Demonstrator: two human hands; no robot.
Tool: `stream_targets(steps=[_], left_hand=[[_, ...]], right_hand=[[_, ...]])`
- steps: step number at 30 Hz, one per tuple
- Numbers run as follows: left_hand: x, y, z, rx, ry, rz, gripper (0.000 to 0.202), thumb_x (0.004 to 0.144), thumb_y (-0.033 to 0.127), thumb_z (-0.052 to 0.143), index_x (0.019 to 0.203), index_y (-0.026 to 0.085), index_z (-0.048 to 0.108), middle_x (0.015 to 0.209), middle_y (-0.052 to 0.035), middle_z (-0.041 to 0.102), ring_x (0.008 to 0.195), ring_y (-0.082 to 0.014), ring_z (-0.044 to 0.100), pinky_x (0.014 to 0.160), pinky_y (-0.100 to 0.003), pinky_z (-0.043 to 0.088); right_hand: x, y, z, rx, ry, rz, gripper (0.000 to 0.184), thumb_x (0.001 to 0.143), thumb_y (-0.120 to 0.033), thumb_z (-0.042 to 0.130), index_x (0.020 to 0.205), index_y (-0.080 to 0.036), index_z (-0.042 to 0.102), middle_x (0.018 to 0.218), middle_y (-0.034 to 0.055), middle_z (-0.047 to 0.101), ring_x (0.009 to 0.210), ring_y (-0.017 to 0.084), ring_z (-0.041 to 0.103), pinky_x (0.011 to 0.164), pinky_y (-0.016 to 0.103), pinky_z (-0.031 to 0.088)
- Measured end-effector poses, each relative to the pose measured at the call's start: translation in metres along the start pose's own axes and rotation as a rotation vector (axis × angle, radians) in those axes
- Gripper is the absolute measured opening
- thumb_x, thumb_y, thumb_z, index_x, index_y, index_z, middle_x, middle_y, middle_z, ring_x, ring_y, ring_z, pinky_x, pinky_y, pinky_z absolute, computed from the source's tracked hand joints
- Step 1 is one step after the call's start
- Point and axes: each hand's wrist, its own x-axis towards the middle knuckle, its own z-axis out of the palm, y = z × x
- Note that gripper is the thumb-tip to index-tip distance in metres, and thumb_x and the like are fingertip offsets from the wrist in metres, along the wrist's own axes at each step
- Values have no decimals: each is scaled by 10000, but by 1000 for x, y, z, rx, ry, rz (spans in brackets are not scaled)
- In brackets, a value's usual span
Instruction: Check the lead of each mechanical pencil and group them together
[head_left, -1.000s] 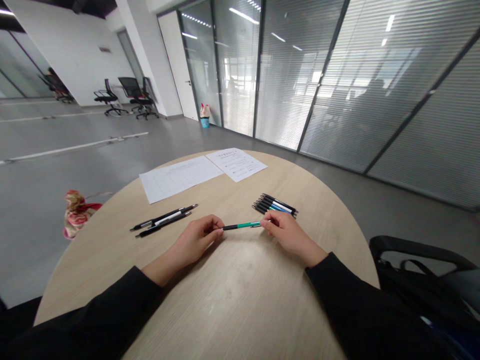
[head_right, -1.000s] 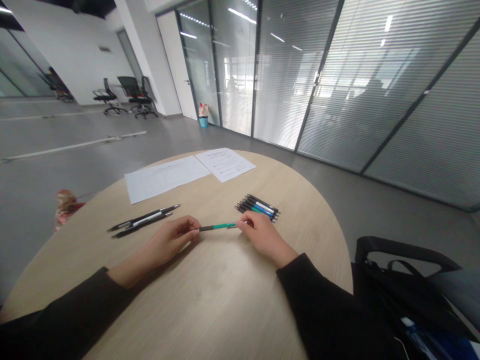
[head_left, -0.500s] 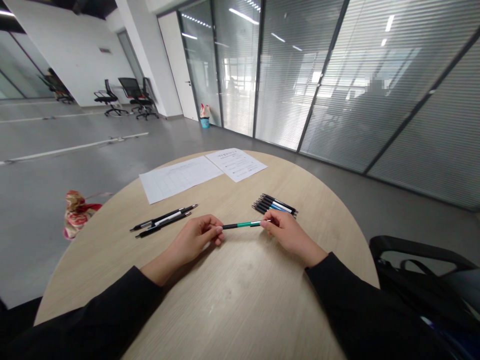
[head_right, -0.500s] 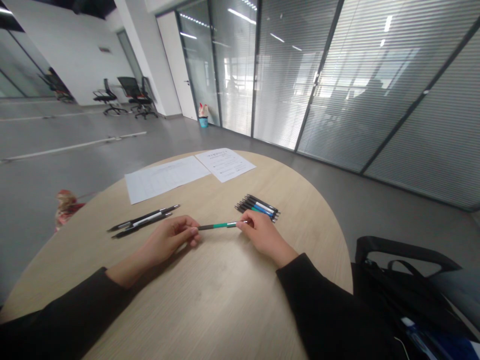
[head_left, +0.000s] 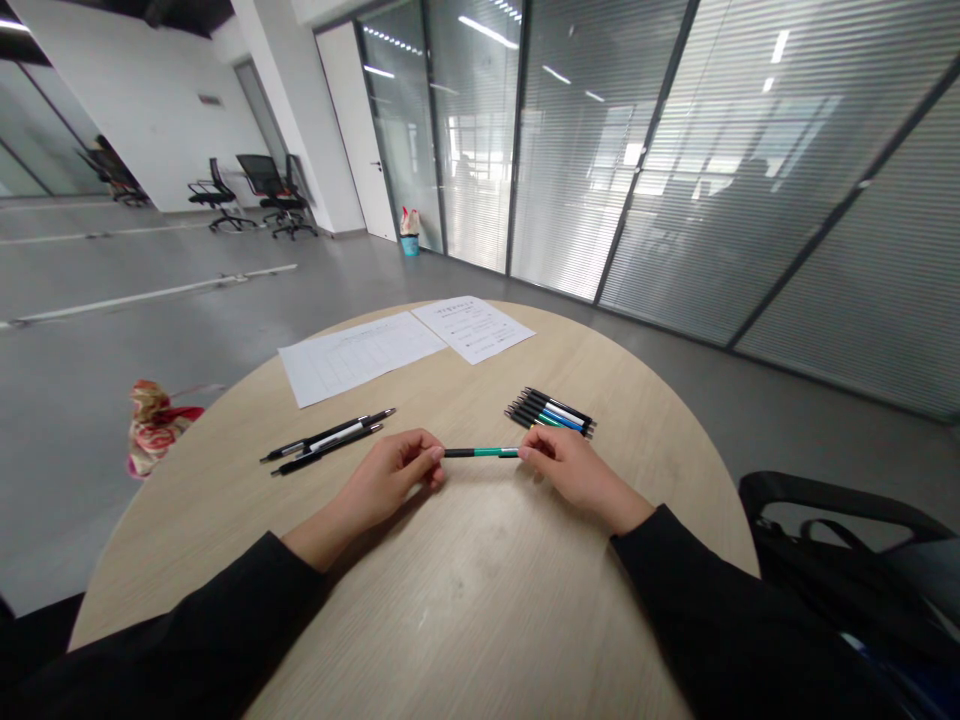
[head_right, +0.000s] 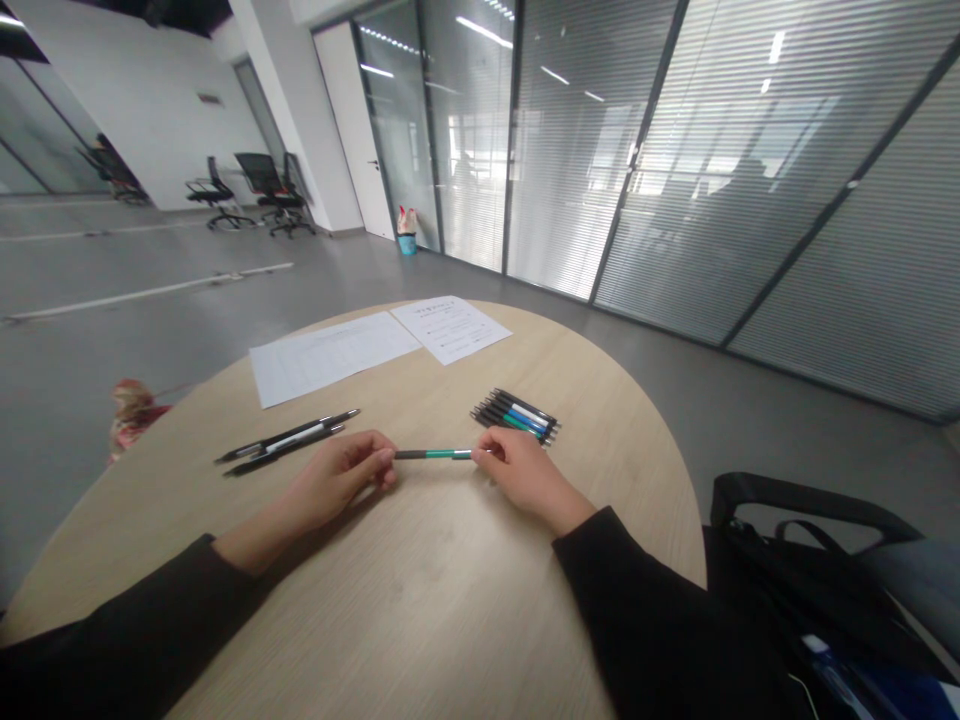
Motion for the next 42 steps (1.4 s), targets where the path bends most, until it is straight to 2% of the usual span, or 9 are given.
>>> stream_targets(steps=[5, 10, 13, 17, 19, 26, 33, 42], left_hand=[[-2, 3, -1, 125, 17, -11, 346, 916, 452, 501, 719, 184, 596, 599, -1, 643, 535, -127, 499, 574, -259, 381], [-2, 2, 0, 139, 1, 10, 389, 929, 485, 480, 709, 185, 596, 593, 5, 617, 549, -136, 502, 581, -263, 381], [-1, -1, 1, 81, -1, 42, 345, 935, 487, 490, 791, 190, 588, 658, 2, 629, 596, -146, 534, 605, -269, 402], [0, -7, 3, -4, 45, 72, 269, 891, 441, 578, 1017, 204, 556, 734, 24, 608, 650, -151, 561, 623, -266, 421], [1, -9, 3, -16, 62, 86, 273, 876, 409, 598, 1047, 203, 545, 767, 23, 598, 670, -149, 564, 635, -269, 429], [1, -7, 0, 69, 29, 87, 186, 886, 369, 579, 906, 183, 581, 716, 11, 586, 653, -144, 509, 628, -268, 390], [1, -2, 1, 83, 28, 51, 243, 887, 439, 562, 847, 201, 589, 701, 3, 621, 656, -165, 534, 629, -269, 396], [-1, 3, -1, 160, 17, 45, 373, 915, 489, 506, 699, 200, 601, 601, 7, 604, 568, -152, 490, 599, -274, 380]], right_hand=[[0, -3, -1, -36, -36, -7, 142, 917, -258, 597, 831, -174, 671, 710, -2, 631, 646, 134, 551, 589, 239, 358], [-1, -10, -3, -98, -54, -41, 172, 938, -234, 567, 895, -182, 725, 776, 15, 672, 695, 148, 562, 638, 255, 370], [-1, -11, -4, -103, -48, -43, 178, 943, -221, 554, 871, -178, 712, 778, 19, 673, 707, 154, 566, 652, 258, 371], [-2, -9, -4, -94, -28, -51, 174, 948, -225, 547, 866, -180, 694, 760, 17, 665, 707, 158, 569, 656, 260, 371], [-2, -8, -4, -90, -24, -56, 172, 949, -227, 545, 878, -181, 694, 768, 16, 668, 707, 156, 569, 660, 261, 371], [-1, -8, -3, -114, -42, -49, 171, 935, -226, 560, 920, -178, 724, 823, 23, 691, 719, 152, 567, 668, 264, 366], [-1, -8, -3, -138, -63, -54, 159, 906, -197, 579, 921, -180, 736, 779, 14, 674, 688, 148, 546, 642, 262, 353], [0, -5, -3, -140, -41, -72, 154, 916, -203, 578, 932, -185, 729, 830, 24, 689, 741, 161, 577, 669, 268, 373]])
